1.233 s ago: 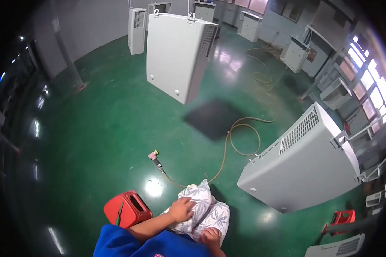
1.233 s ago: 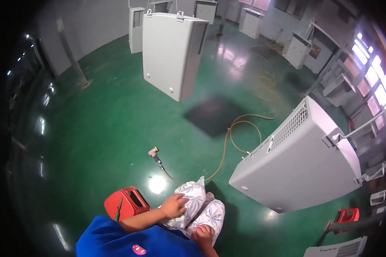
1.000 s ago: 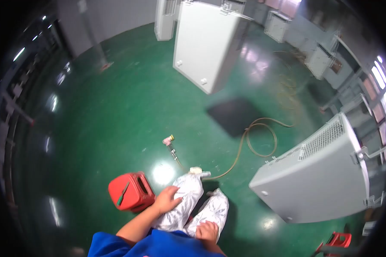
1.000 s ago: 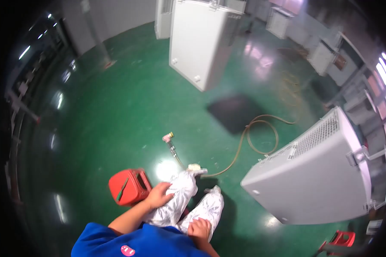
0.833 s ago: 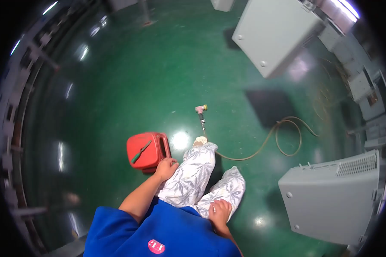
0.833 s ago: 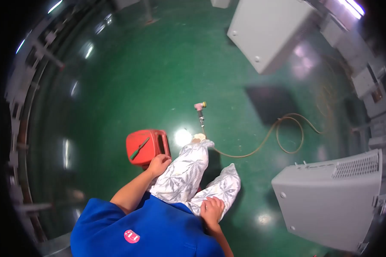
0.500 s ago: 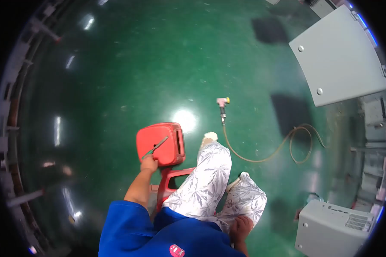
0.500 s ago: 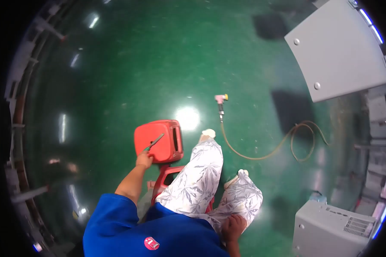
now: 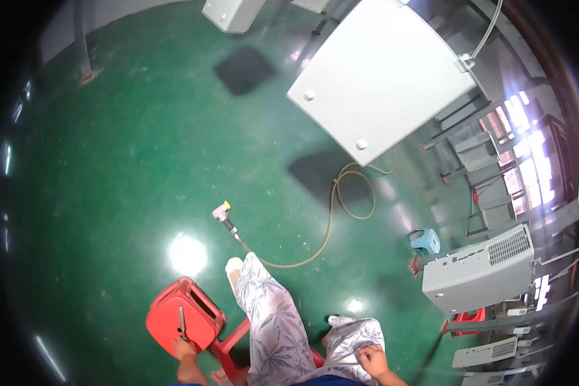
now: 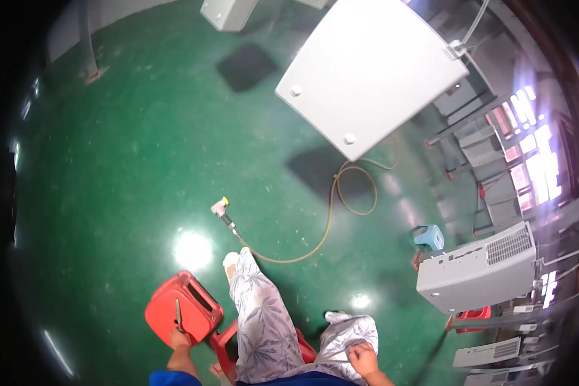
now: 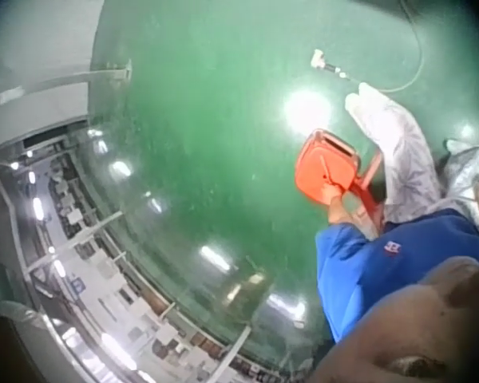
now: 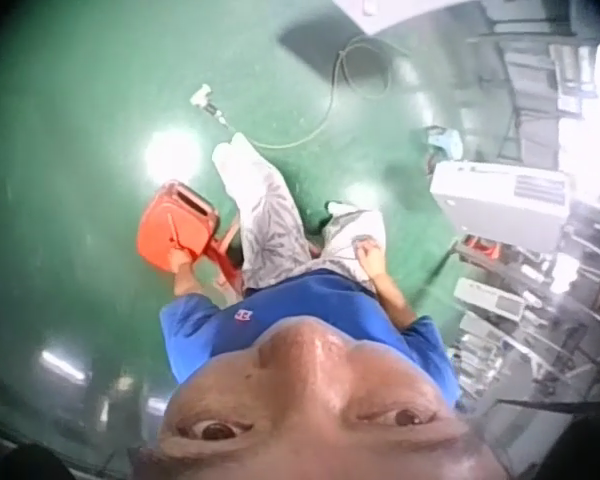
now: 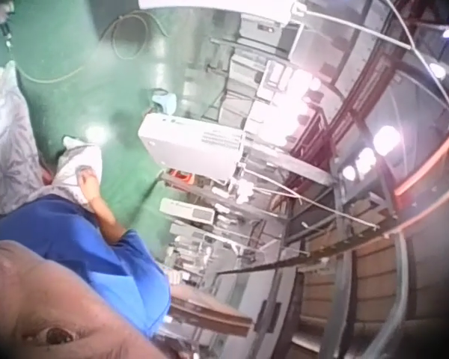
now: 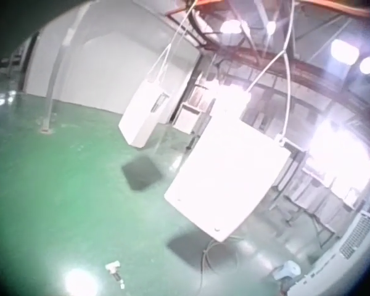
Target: The person smooths the edges of a metal cabinet enclosure using a hand file.
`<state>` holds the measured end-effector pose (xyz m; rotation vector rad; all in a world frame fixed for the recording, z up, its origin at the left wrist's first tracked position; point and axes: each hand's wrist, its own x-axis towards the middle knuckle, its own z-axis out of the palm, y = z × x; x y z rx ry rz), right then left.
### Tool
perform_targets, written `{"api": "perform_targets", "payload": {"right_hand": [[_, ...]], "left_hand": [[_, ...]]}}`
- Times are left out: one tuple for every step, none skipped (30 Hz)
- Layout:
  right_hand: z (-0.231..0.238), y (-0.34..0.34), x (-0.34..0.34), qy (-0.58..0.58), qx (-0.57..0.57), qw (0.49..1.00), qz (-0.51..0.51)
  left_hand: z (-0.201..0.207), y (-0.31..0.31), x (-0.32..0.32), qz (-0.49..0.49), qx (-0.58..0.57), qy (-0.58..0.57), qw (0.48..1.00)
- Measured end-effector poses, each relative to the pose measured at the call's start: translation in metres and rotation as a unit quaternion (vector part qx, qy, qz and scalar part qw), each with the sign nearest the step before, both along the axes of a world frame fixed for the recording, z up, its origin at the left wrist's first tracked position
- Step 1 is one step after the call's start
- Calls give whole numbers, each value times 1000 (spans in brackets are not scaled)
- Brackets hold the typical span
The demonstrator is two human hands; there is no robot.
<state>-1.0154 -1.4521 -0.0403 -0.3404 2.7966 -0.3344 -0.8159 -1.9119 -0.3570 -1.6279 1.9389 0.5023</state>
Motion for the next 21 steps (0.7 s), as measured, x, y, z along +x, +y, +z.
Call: {"api": "perform_targets", "payload": {"right_hand": [[-10,2,1,11,-7,1000,-1],[-17,3,2,24,-15,1000,1],[-27,3,1,35,-32,999,-2],[-35,8,2,30,-77,995,-48],[-40,13,2,24,-123,988,-93],[-24,13,0,29,-120,986,-110],[-14,13,-5,39,-127,984,-121],[-8,5,-17,-3,-201,960,-197],[2,-4,-29,-45,-269,923,-270],[19,-16,-44,-54,-381,883,-268],[39,-29,-59,-63,-487,830,-263],[61,-38,-69,-62,-574,781,-238],[83,-44,-76,-59,-654,724,-211],[107,-51,-79,-40,-696,688,-203],[114,-39,-76,-37,-702,682,-200],[118,-25,-75,-16,-672,703,-235],[120,-9,-77,4,-639,721,-267],[116,9,-76,52,-598,753,-269],[122,24,-70,70,-590,756,-274],[121,43,-68,83,-592,752,-278],[121,64,-66,98,-594,746,-286]], "left_hand": [[-4,2,-1,15,-6,96,995],[-2,-4,-9,29,-14,190,981],[-1,-12,-21,24,-29,200,979],[7,-9,-34,-37,-14,250,968],[22,-3,-52,-99,2,296,950],[47,15,-91,-130,26,365,921],[94,29,-134,-167,37,420,891],[135,40,-159,-195,34,466,862],[173,54,-182,-226,35,510,829],[212,69,-199,-285,63,523,801],[245,86,-214,-343,92,533,768],[269,106,-227,-409,105,542,726],[289,128,-237,-474,120,546,680],[306,154,-242,-502,113,562,647],[320,179,-248,-529,107,579,611],[336,199,-252,-552,97,594,577],[349,218,-257,-572,85,609,544],[352,239,-259,-570,76,622,532],[362,257,-258,-572,95,611,539],[370,275,-261,-578,125,590,550],[377,292,-264,-586,157,567,558]]}}
